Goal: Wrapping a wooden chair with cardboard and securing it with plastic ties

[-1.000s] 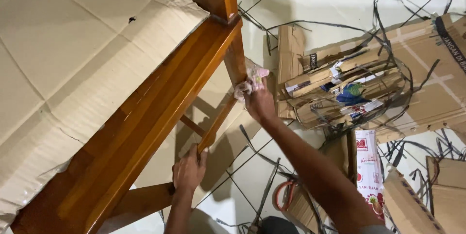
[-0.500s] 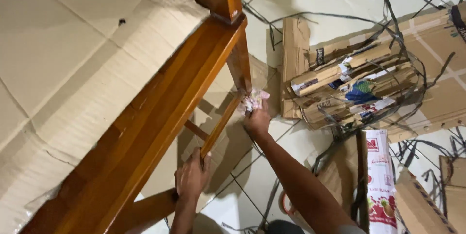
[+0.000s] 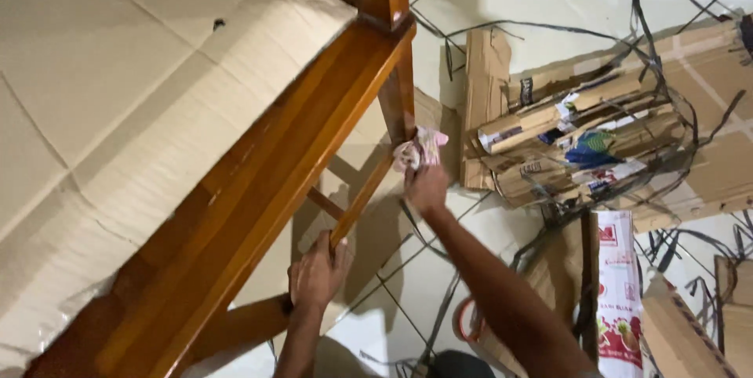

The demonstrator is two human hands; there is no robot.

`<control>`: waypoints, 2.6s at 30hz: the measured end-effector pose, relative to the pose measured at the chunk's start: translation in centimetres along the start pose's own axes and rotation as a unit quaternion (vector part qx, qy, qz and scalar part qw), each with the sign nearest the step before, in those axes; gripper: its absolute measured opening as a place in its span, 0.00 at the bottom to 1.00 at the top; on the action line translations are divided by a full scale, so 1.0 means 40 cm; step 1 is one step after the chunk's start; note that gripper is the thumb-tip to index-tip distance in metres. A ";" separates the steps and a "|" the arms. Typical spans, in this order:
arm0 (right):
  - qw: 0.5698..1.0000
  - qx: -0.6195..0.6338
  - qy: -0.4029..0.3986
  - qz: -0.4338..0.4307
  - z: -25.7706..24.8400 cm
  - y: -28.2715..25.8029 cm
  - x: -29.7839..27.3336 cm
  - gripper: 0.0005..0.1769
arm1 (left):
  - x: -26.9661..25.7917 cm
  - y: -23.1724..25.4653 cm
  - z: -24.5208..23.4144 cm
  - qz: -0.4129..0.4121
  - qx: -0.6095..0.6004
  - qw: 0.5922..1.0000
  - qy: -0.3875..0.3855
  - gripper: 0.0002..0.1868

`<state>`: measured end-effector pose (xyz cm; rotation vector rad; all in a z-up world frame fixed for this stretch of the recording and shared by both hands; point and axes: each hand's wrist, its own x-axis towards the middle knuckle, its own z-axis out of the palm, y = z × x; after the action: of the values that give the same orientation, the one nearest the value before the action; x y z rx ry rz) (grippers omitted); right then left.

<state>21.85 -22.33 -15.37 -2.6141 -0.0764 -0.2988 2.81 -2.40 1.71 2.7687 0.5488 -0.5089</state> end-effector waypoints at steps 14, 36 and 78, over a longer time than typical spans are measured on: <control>0.845 0.012 0.245 -0.475 -0.431 -0.214 0.263 0.01 | -0.020 -0.008 -0.022 -0.019 -0.040 0.997 -0.057 0.36; 0.870 -0.131 0.154 -0.450 -0.314 -0.230 0.159 0.04 | -0.001 -0.043 0.035 -0.044 -0.076 0.994 -0.063 0.38; 0.979 0.144 0.030 0.141 -0.071 -0.140 0.016 0.24 | 0.015 -0.033 0.025 -0.033 -0.050 0.996 -0.070 0.35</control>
<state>21.28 -18.83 -10.12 -2.2881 0.2533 -0.2445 2.51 -1.36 0.30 2.6030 0.6155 -0.6651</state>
